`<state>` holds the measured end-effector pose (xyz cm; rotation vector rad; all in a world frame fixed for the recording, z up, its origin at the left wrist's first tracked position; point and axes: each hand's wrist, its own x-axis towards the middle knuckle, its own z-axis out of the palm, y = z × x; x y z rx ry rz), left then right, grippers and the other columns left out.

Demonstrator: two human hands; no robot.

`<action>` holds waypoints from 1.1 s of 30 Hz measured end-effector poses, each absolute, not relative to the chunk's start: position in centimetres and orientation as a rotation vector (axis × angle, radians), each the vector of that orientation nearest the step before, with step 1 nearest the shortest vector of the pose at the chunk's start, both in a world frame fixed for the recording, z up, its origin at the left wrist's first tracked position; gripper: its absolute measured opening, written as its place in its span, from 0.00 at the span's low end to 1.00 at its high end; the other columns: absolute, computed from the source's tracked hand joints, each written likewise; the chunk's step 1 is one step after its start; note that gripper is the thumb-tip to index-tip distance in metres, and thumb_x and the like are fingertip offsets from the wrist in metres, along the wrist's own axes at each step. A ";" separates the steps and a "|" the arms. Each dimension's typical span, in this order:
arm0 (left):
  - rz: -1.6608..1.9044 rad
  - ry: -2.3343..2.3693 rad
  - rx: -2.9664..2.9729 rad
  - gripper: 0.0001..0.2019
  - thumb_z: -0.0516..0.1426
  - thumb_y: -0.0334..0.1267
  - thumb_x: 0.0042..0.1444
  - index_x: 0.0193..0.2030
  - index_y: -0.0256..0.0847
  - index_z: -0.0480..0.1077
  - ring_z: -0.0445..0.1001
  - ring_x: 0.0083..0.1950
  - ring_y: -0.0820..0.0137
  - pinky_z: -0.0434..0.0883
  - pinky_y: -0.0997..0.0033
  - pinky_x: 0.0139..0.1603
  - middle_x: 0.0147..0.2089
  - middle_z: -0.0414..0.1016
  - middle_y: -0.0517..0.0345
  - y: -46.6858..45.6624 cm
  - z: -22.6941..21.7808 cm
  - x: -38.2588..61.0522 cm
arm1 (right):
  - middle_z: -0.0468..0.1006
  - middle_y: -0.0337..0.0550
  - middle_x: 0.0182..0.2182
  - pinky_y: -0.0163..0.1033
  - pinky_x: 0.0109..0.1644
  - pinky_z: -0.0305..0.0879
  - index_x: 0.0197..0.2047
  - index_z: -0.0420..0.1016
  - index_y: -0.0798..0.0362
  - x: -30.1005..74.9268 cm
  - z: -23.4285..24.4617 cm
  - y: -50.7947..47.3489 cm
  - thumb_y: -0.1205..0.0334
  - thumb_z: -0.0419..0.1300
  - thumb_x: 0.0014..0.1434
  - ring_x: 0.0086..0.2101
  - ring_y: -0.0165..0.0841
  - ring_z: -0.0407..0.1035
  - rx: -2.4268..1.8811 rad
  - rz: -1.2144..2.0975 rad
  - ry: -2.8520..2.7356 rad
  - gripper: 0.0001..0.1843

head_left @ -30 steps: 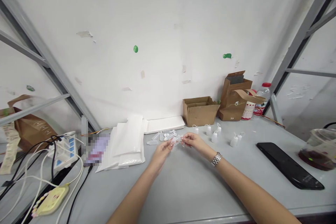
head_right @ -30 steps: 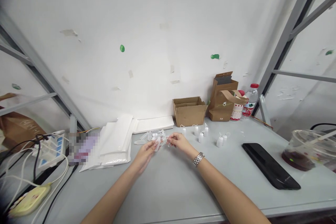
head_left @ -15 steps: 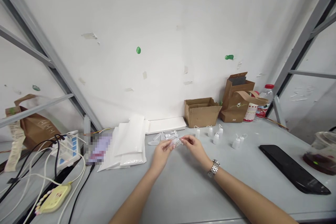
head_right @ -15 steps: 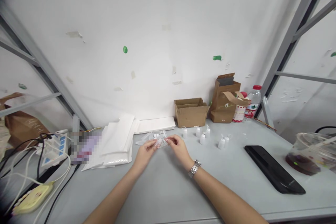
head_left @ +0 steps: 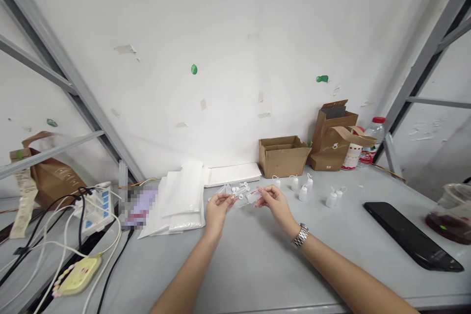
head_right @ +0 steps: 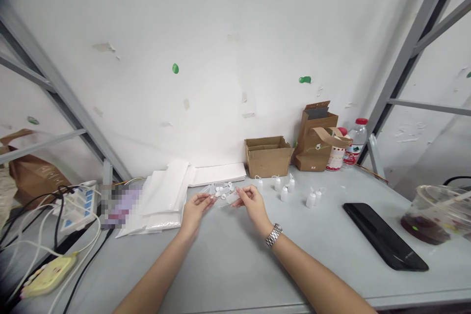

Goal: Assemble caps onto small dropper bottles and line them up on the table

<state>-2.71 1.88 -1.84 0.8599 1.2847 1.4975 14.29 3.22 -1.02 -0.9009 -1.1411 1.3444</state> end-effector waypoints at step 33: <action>1.295 1.335 0.983 0.20 0.61 0.44 0.38 0.39 0.38 0.72 0.63 0.24 0.78 0.50 0.80 0.19 0.32 0.75 0.55 2.0 -1.7 -2.9 | 0.65 0.34 0.16 0.20 0.10 0.51 0.32 0.66 0.59 15.3 -0.9 4.2 0.52 0.52 0.59 0.14 0.19 0.60 -1.069 2.200 -0.548 0.17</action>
